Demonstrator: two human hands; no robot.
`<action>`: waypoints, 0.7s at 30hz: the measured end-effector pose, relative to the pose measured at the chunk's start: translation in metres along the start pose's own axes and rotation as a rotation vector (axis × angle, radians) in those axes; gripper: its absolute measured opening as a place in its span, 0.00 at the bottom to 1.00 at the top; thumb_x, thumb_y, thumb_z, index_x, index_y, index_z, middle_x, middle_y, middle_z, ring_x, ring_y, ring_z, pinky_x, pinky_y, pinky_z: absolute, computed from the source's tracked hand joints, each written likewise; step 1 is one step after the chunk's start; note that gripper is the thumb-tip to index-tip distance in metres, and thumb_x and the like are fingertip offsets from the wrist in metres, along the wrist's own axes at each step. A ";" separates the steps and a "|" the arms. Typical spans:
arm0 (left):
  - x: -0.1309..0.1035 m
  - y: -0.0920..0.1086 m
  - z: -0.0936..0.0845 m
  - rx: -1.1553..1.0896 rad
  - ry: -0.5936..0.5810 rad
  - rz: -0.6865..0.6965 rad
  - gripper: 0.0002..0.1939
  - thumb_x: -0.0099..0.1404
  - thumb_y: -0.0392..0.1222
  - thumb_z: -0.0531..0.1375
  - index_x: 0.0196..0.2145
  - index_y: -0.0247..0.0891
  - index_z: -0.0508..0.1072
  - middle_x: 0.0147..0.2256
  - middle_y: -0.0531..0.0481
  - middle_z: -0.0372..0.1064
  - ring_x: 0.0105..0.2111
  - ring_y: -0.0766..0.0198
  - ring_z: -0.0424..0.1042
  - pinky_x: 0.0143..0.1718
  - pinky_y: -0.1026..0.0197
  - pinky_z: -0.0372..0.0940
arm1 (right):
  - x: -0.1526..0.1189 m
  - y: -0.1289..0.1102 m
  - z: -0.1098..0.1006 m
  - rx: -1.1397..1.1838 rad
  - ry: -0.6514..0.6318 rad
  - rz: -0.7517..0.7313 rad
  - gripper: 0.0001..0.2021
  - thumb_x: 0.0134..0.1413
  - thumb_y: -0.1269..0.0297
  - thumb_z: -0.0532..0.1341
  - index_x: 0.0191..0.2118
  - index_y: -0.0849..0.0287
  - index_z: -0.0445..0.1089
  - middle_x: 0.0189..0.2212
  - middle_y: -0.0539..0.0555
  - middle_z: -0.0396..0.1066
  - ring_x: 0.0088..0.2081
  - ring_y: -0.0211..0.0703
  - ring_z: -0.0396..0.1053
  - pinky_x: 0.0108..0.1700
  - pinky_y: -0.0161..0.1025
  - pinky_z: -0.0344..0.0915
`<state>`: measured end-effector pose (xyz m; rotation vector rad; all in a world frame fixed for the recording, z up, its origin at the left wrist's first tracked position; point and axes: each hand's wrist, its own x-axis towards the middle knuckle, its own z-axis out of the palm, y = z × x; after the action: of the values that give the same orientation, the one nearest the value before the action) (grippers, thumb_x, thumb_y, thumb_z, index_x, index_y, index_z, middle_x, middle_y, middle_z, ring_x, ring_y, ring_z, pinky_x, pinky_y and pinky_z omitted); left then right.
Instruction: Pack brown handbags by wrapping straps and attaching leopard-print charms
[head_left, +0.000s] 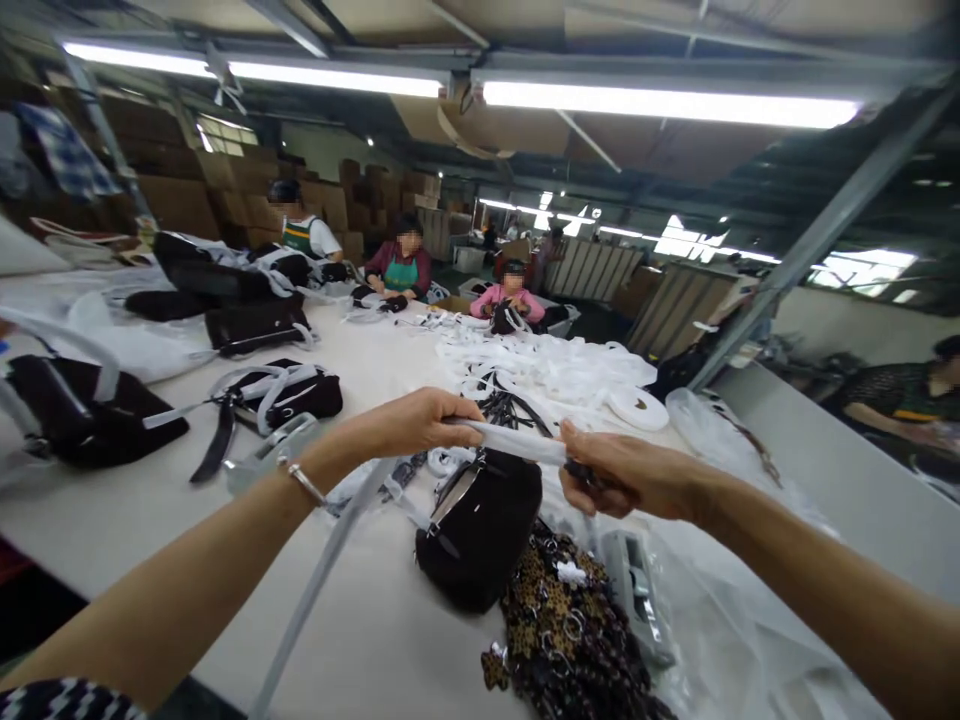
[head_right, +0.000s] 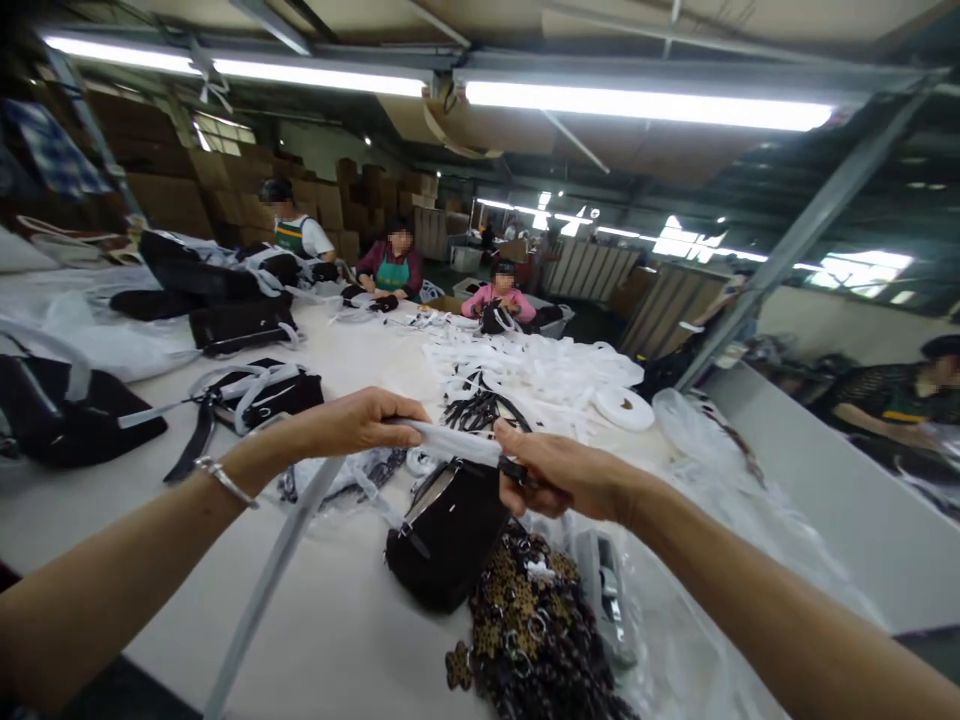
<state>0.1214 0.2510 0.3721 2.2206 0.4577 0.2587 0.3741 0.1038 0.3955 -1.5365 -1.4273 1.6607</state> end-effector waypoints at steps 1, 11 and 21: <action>0.000 -0.003 0.000 -0.001 0.003 0.005 0.16 0.65 0.52 0.58 0.40 0.37 0.76 0.27 0.55 0.62 0.26 0.69 0.56 0.27 0.66 0.52 | 0.003 0.000 0.005 0.028 0.010 0.003 0.30 0.62 0.38 0.51 0.39 0.64 0.73 0.18 0.47 0.62 0.16 0.28 0.45 0.16 0.28 0.43; -0.013 -0.033 0.021 -0.189 0.206 0.086 0.15 0.67 0.49 0.55 0.43 0.38 0.75 0.33 0.51 0.70 0.31 0.64 0.65 0.34 0.63 0.60 | 0.016 0.010 0.044 0.460 -0.127 -0.138 0.17 0.57 0.52 0.65 0.40 0.65 0.74 0.29 0.58 0.76 0.26 0.39 0.75 0.30 0.32 0.67; -0.034 -0.048 0.161 -0.535 0.266 0.001 0.25 0.66 0.68 0.45 0.38 0.44 0.63 0.23 0.53 0.63 0.21 0.62 0.62 0.25 0.60 0.56 | 0.047 -0.013 0.084 0.612 0.653 -0.668 0.07 0.56 0.59 0.67 0.39 0.53 0.73 0.40 0.50 0.75 0.45 0.43 0.75 0.55 0.46 0.69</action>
<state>0.1332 0.1526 0.2326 1.6692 0.4652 0.6065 0.2802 0.1176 0.3730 -0.9524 -0.8225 0.9243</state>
